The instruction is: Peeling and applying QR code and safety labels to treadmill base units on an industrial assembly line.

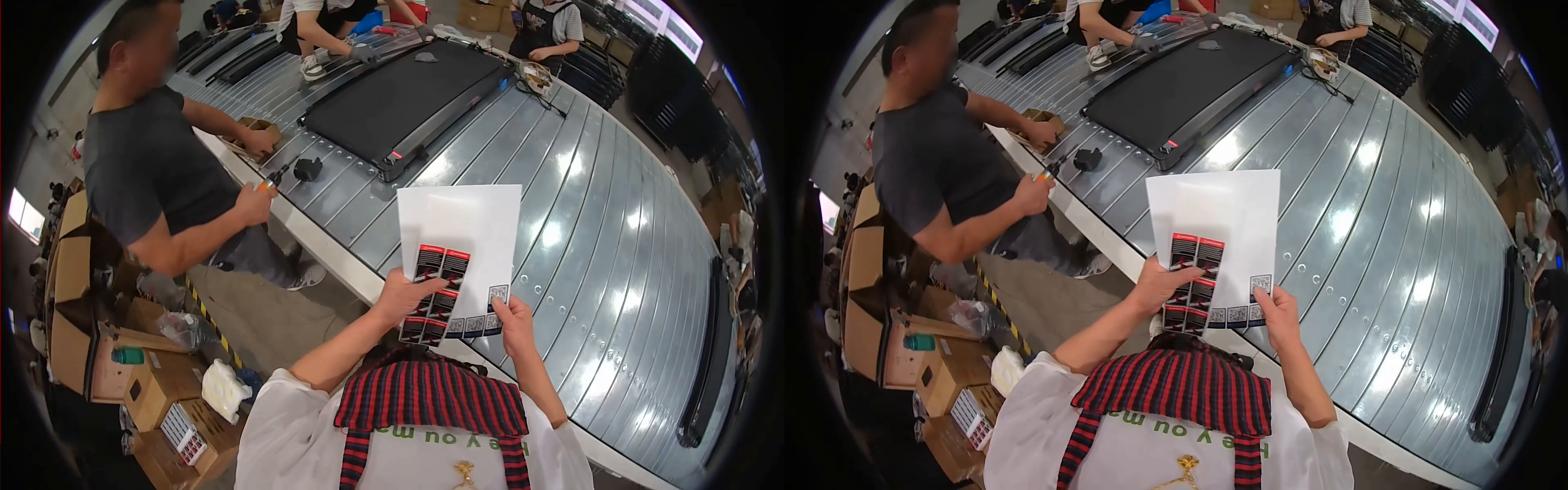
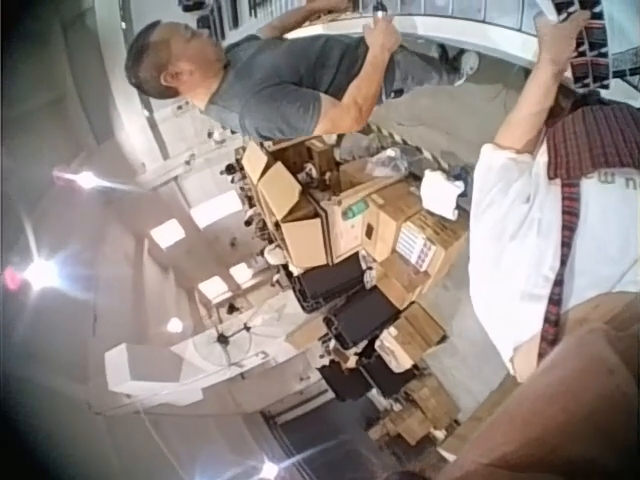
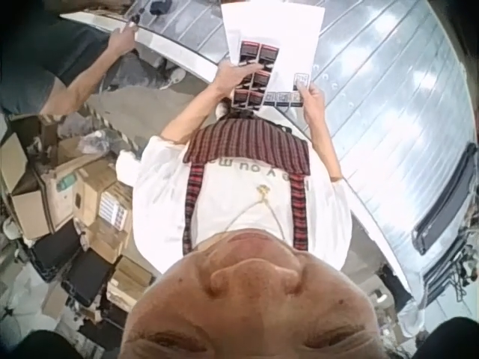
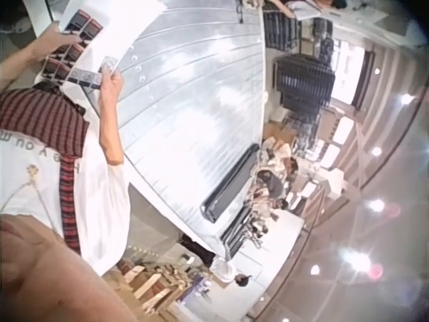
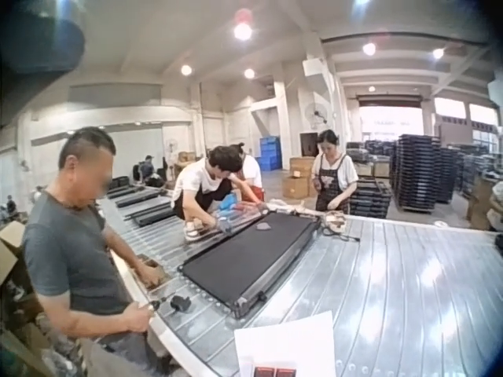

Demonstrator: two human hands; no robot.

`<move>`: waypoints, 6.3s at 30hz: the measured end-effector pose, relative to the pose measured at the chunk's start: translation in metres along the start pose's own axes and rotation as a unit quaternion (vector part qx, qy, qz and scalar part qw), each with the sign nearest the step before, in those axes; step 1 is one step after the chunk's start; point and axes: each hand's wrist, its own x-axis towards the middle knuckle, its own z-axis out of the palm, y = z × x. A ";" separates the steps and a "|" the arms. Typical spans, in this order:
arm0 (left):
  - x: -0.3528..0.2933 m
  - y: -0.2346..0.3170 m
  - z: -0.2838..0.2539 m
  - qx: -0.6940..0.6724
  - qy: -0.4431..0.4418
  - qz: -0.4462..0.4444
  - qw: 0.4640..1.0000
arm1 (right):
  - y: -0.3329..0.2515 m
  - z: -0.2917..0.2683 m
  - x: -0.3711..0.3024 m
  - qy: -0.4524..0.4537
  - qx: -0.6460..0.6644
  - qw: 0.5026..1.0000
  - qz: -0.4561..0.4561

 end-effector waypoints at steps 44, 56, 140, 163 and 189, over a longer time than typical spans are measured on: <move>0.150 0.071 -0.056 0.018 -0.078 -0.021 0.997 | -0.069 0.148 0.128 0.144 -0.305 0.896 -0.289; 0.145 0.069 -0.063 0.146 -0.052 0.035 0.987 | -0.063 0.149 0.131 0.116 -0.298 0.920 -0.226; 0.152 0.115 -0.146 0.132 -0.122 -0.020 0.983 | -0.109 0.213 0.200 0.250 -0.119 0.871 -0.406; 0.169 0.127 -0.205 0.133 -0.017 -0.002 0.991 | -0.051 0.198 0.199 0.123 -0.041 0.965 -0.226; 0.268 0.124 -0.265 0.652 -0.388 0.009 0.651 | -0.002 0.120 0.303 0.230 0.003 0.972 0.054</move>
